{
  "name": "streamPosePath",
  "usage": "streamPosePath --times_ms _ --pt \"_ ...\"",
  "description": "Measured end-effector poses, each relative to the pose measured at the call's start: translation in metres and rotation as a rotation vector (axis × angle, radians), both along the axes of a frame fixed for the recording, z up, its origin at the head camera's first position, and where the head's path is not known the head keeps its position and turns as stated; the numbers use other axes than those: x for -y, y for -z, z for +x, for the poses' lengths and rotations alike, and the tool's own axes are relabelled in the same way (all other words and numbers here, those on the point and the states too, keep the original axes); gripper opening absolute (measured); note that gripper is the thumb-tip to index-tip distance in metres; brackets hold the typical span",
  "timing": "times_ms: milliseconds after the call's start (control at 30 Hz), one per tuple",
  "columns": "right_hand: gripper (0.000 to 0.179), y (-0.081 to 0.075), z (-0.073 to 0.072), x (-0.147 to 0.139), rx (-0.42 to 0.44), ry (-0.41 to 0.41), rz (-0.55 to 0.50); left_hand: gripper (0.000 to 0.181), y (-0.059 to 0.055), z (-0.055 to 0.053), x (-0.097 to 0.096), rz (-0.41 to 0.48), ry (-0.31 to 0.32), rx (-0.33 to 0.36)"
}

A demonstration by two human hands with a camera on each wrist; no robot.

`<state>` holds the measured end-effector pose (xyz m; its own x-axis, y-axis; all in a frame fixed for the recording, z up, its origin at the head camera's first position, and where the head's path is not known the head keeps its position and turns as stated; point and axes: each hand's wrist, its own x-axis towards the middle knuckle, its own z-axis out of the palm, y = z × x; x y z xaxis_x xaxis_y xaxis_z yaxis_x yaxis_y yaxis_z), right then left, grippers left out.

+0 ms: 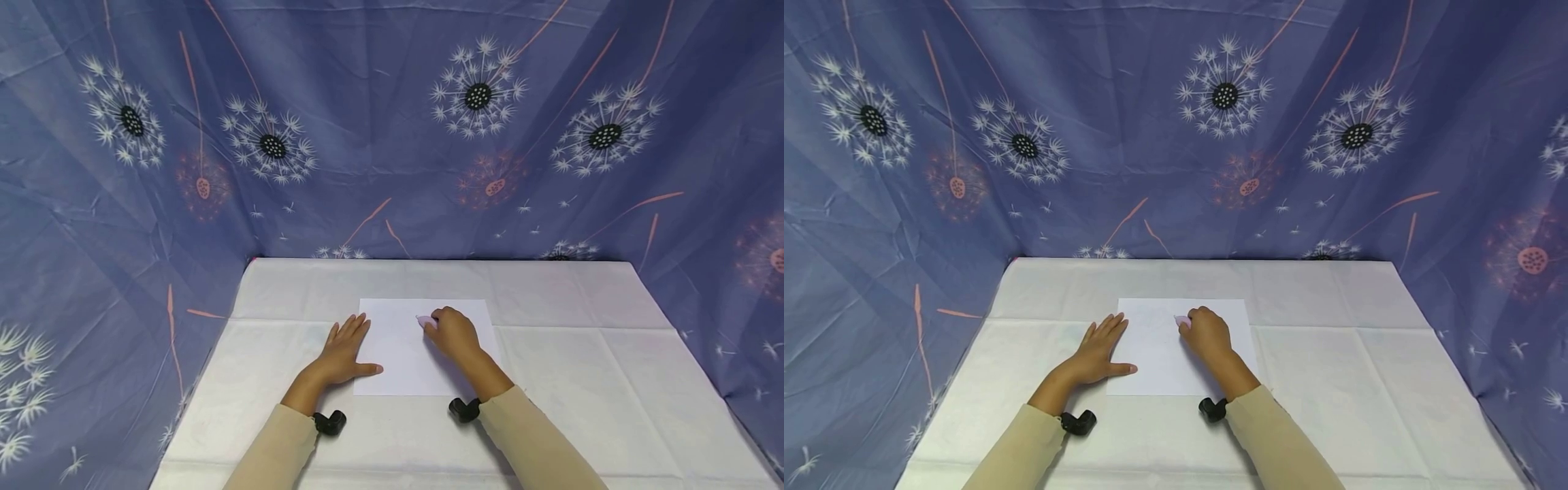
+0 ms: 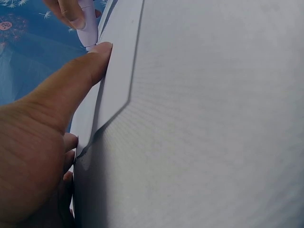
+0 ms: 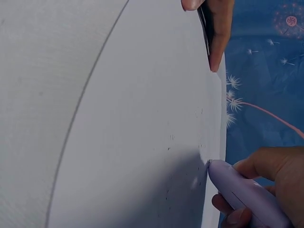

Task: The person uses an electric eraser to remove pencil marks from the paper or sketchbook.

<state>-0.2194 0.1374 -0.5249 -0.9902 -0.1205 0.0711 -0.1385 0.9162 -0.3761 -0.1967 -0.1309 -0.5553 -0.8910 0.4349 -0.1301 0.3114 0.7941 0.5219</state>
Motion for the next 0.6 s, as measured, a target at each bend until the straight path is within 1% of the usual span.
streamPosePath --times_ms 67,267,367,467,600 --pt "0.026 0.0 -0.0001 -0.0004 -0.004 -0.002 -0.002 0.105 -0.0002 0.0003 0.0003 0.001 0.002 -0.001" --pt "0.027 -0.0012 -0.0016 -0.0032 -0.025 0.037 -0.02 0.105 -0.0013 0.0006 0.0001 0.014 0.008 0.002" --pt "0.027 -0.0021 -0.0013 -0.0016 -0.015 0.019 -0.011 0.105 -0.0021 0.0001 -0.0002 0.01 0.008 0.003" --pt "0.027 -0.0019 -0.0008 0.0003 -0.013 0.001 -0.003 0.105 -0.0033 0.0006 -0.0001 0.023 0.002 0.004" --pt "0.027 -0.0017 0.0001 -0.0014 -0.032 0.026 -0.019 0.105 -0.0039 0.0011 0.0004 0.024 -0.002 0.016"
